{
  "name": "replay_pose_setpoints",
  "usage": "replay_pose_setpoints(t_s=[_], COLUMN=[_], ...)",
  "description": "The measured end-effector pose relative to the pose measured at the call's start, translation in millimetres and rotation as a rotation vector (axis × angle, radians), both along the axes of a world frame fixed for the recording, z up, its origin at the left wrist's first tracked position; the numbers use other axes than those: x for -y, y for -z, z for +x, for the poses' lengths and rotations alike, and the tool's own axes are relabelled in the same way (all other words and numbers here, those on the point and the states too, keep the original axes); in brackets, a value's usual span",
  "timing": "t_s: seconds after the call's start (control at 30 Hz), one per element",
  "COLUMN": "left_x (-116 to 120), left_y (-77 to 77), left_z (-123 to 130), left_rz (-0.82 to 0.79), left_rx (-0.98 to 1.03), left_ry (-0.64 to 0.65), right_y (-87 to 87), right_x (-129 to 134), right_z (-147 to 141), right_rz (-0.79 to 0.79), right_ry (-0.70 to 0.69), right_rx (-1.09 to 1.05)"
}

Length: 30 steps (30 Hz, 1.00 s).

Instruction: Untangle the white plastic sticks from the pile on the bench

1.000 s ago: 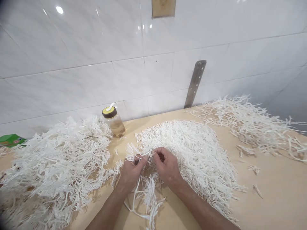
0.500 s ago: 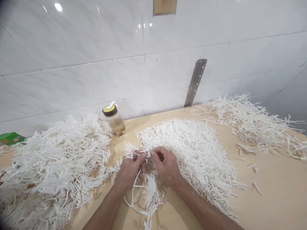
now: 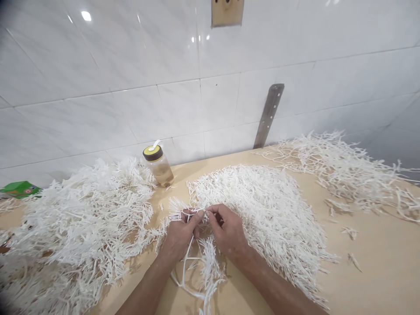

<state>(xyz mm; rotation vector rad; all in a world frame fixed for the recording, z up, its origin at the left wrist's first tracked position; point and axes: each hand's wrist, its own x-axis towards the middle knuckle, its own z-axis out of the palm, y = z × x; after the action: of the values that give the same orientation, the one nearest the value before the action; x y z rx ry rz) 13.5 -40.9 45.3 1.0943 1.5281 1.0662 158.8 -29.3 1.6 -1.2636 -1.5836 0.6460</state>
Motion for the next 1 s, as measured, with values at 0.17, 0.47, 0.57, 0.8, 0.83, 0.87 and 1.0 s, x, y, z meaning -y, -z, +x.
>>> replay_pose_setpoints(t_s=[0.17, 0.47, 0.57, 0.8, 0.83, 0.87, 1.0], left_x=[-1.5, -3.7, -4.3, -1.4, -1.1, -0.9, -1.6], left_y=[10.0, 20.8, 25.5, 30.3, 30.1, 30.0, 31.5], left_z=[1.2, 5.9, 8.0, 13.7, 13.6, 13.3, 12.3], left_rz=[0.048, 0.171, 0.202, 0.258, 0.247, 0.235, 0.204], left_rx=[-0.021, 0.162, 0.135, 0.175, 0.163, 0.147, 0.143], left_ry=[-0.027, -0.168, -0.155, -0.142, -0.164, -0.182, -0.194], right_y=[4.8, 0.6, -7.2, -7.8, -6.6, -5.4, -1.3], right_x=[-4.7, -6.4, -3.4, -3.9, -4.3, -4.7, -5.1], right_z=[4.6, 5.1, 4.5, 4.2, 4.1, 4.0, 3.9], right_rz=[0.082, -0.034, -0.063, -0.119, -0.116, -0.113, -0.117], right_ry=[0.099, 0.006, -0.083, -0.134, -0.136, -0.139, -0.139], right_rx=[0.104, -0.091, -0.065, -0.035, -0.029, -0.028, -0.048])
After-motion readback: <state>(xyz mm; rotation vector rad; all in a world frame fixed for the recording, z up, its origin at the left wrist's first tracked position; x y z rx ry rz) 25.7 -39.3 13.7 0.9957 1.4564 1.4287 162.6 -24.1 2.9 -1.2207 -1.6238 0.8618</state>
